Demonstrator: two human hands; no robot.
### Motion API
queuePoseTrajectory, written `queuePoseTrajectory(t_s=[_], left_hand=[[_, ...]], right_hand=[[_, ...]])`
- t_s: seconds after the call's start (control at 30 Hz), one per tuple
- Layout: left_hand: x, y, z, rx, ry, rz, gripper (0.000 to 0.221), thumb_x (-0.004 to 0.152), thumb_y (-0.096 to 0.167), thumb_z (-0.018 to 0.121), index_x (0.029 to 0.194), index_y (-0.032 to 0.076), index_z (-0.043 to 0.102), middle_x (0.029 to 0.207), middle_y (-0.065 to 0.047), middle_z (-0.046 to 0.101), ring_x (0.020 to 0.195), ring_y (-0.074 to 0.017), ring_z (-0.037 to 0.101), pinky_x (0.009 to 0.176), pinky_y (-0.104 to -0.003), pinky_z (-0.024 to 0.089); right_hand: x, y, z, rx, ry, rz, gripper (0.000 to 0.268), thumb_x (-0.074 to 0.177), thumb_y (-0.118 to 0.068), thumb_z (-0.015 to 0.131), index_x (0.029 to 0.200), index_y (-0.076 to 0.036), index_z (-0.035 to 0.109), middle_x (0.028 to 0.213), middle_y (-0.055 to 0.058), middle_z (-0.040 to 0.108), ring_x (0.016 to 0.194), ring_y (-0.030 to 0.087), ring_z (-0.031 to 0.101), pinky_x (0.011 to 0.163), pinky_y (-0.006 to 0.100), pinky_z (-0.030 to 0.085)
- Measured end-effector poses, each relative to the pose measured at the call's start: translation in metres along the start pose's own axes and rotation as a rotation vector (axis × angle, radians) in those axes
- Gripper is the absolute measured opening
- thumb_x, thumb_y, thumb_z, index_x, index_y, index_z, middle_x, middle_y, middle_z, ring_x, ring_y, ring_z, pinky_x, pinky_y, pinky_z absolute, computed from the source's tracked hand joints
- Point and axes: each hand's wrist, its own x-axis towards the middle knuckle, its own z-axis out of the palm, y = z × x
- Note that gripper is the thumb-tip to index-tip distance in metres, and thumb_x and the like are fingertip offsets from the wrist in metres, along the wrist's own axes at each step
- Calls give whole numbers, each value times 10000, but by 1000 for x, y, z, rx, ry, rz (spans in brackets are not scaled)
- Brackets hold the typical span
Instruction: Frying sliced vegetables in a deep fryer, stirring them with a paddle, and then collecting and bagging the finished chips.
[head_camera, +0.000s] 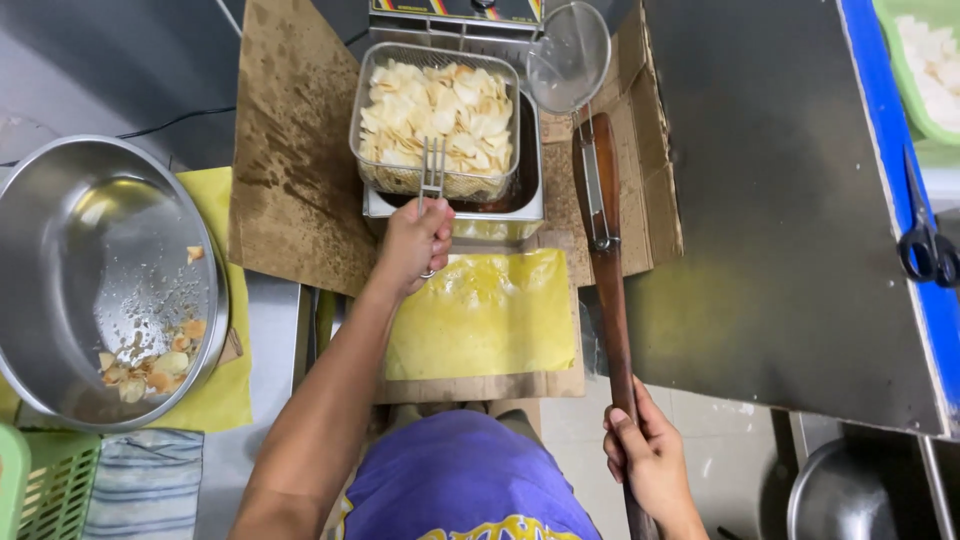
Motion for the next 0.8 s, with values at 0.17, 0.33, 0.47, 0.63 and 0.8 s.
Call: queuePoseTrajectory(t_s=[0.17,0.33,0.47,0.63,0.8], left_hand=[[22,2,13,-3,1,-21,146,1068,176,537,992,52,527,705,-13,471,497,-78,363,382,-234,275],[47,6,30,30,18,-54,188,1091,221,533,985,66,525,710,-15,490,498,-83,374,391,-246,282],[47,-2,40,-27,5,-77,167,1096,205,531,1019,57,517,744,-21,511,513,-91,402,395,-243,322],[34,17,45,97,32,-115,157,1135,145,490,1113,31,597,730,-2,523,470,-74,396,360,-212,326],[49,69,59,21,28,-146,123,1087,57,461,1157,-15,531,742,-20,508,515,-79,411,408,-216,352]], right_hand=[[-3,-6,2,-40,9,-51,604,948,-84,532,1546,-95,451,776,87,480,453,152,372,292,294,351],[-14,-20,14,-24,74,24,608,947,-78,530,1552,-121,486,777,88,471,467,156,338,349,301,289],[-18,-22,18,-35,92,43,600,950,-75,534,1546,-133,505,789,76,484,481,156,351,365,297,280],[-17,-24,18,-108,112,-2,618,944,-73,545,1557,-127,492,800,94,517,463,173,365,338,313,306],[-15,-28,20,-117,105,9,629,944,-59,537,1567,-127,483,806,102,501,464,167,347,348,307,295]])
